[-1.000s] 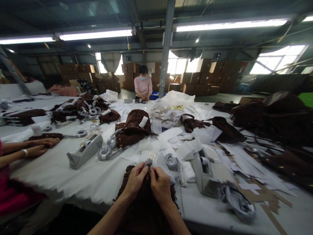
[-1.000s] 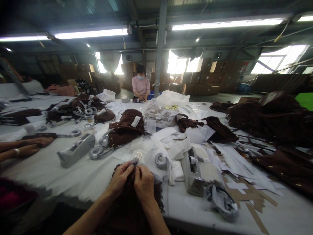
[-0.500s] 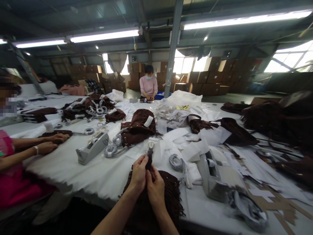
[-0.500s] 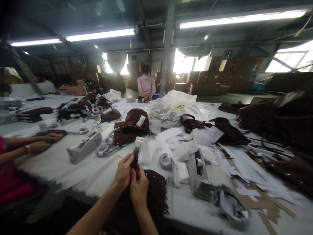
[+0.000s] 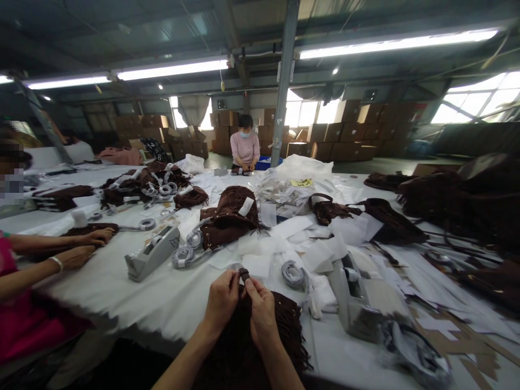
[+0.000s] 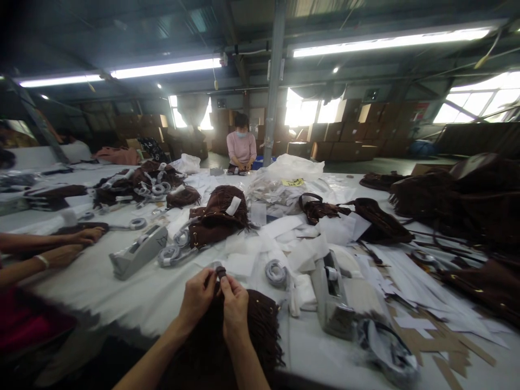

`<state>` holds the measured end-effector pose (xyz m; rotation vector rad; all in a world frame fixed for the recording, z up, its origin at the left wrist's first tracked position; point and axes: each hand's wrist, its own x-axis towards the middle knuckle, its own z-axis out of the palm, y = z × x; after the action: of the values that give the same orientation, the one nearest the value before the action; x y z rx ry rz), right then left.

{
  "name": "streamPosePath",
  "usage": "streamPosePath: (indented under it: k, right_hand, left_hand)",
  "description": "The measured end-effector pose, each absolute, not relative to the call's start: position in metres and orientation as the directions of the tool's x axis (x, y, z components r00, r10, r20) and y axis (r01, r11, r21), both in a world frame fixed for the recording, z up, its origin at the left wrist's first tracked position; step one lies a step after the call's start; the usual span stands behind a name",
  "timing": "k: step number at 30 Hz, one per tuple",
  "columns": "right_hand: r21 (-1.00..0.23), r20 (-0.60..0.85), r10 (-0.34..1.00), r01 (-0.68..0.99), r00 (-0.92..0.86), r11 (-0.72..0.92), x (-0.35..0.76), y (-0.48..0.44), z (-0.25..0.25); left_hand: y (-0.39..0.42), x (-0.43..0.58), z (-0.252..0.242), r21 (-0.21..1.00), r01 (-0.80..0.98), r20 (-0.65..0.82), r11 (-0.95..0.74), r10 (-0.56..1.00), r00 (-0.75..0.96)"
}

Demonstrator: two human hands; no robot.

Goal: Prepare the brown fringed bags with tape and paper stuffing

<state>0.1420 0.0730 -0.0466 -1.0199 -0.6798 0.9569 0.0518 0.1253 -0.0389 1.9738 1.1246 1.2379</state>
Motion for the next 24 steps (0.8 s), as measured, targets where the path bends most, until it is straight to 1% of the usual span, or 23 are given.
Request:
streamPosePath:
  k: [2, 4, 5, 7, 9, 10, 11, 12, 13, 14, 15, 16, 17, 18, 19, 20, 21, 22, 23, 24]
  right_hand:
    - [-0.978, 0.127, 0.882, -0.09, 0.453, 0.187, 0.146, 0.07, -0.044]
    - [-0.975, 0.217, 0.864, 0.139, 0.454, 0.172, 0.148, 0.066, -0.041]
    - [-0.962, 0.25, 0.853, 0.22, 0.459, 0.164, 0.148, 0.064, -0.039]
    - [-0.937, 0.289, 0.825, 0.321, 0.485, 0.14, 0.147, 0.063, -0.036]
    - [-0.927, 0.309, 0.789, 0.355, 0.531, 0.124, 0.146, 0.065, -0.034]
    - [-0.932, 0.308, 0.772, 0.338, 0.557, 0.128, 0.146, 0.067, -0.034]
    - [-0.95, 0.283, 0.765, 0.28, 0.579, 0.14, 0.147, 0.069, -0.035]
    - [-0.973, 0.229, 0.774, 0.171, 0.591, 0.157, 0.148, 0.072, -0.035]
    - [-0.985, 0.145, 0.802, 0.011, 0.58, 0.17, 0.149, 0.075, -0.036]
    - [-0.969, 0.043, 0.844, -0.182, 0.534, 0.165, 0.151, 0.077, -0.037]
    - [-0.917, -0.057, 0.888, -0.377, 0.457, 0.134, 0.152, 0.079, -0.038]
    - [-0.837, -0.14, 0.92, -0.54, 0.367, 0.088, 0.154, 0.081, -0.039]
    - [-0.752, -0.199, 0.937, -0.658, 0.286, 0.041, 0.156, 0.082, -0.04]
    - [-0.683, -0.236, 0.945, -0.731, 0.227, 0.005, 0.157, 0.082, -0.04]
    - [-0.64, -0.256, 0.947, -0.769, 0.195, -0.015, 0.158, 0.082, -0.041]
    - [-0.628, -0.256, 0.947, -0.778, 0.193, -0.011, 0.158, 0.081, -0.04]
    - [-0.649, -0.237, 0.947, -0.76, 0.217, 0.012, 0.158, 0.079, -0.04]
    - [-0.706, -0.202, 0.942, -0.707, 0.268, 0.05, 0.158, 0.077, -0.039]
    - [-0.788, -0.149, 0.931, -0.608, 0.333, 0.092, 0.158, 0.074, -0.038]
    - [-0.879, -0.074, 0.912, -0.458, 0.404, 0.132, 0.157, 0.071, -0.037]
  left_hand:
    - [0.125, 0.05, -0.036, 0.744, 0.413, 0.476, -0.524, 0.851, 0.222]
    - [0.125, 0.048, -0.029, 0.685, 0.473, 0.503, -0.554, 0.829, 0.243]
    - [0.124, 0.046, -0.026, 0.632, 0.512, 0.515, -0.582, 0.809, 0.284]
    - [0.122, 0.045, -0.021, 0.479, 0.594, 0.517, -0.646, 0.754, 0.404]
    - [0.119, 0.044, -0.02, 0.323, 0.646, 0.49, -0.691, 0.707, 0.51]
    - [0.118, 0.044, -0.021, 0.268, 0.655, 0.477, -0.707, 0.687, 0.548]
    - [0.117, 0.044, -0.022, 0.233, 0.65, 0.467, -0.723, 0.67, 0.577]
    - [0.117, 0.044, -0.024, 0.221, 0.639, 0.46, -0.737, 0.656, 0.598]
    - [0.118, 0.043, -0.027, 0.227, 0.626, 0.459, -0.746, 0.649, 0.608]
    - [0.119, 0.043, -0.029, 0.249, 0.614, 0.46, -0.749, 0.649, 0.606]
    - [0.12, 0.042, -0.031, 0.283, 0.602, 0.461, -0.747, 0.656, 0.597]
    - [0.122, 0.041, -0.033, 0.323, 0.589, 0.459, -0.741, 0.667, 0.587]
    - [0.123, 0.041, -0.034, 0.364, 0.571, 0.453, -0.736, 0.676, 0.581]
    - [0.124, 0.041, -0.035, 0.403, 0.554, 0.446, -0.728, 0.685, 0.576]
    - [0.125, 0.042, -0.035, 0.438, 0.535, 0.439, -0.722, 0.691, 0.574]
    - [0.124, 0.043, -0.035, 0.47, 0.515, 0.431, -0.717, 0.695, 0.575]
    - [0.124, 0.044, -0.035, 0.496, 0.497, 0.425, -0.712, 0.698, 0.576]
    - [0.123, 0.045, -0.034, 0.518, 0.484, 0.423, -0.705, 0.703, 0.572]
    - [0.122, 0.046, -0.034, 0.538, 0.474, 0.423, -0.697, 0.709, 0.564]
    - [0.122, 0.046, -0.033, 0.555, 0.464, 0.427, -0.69, 0.715, 0.553]
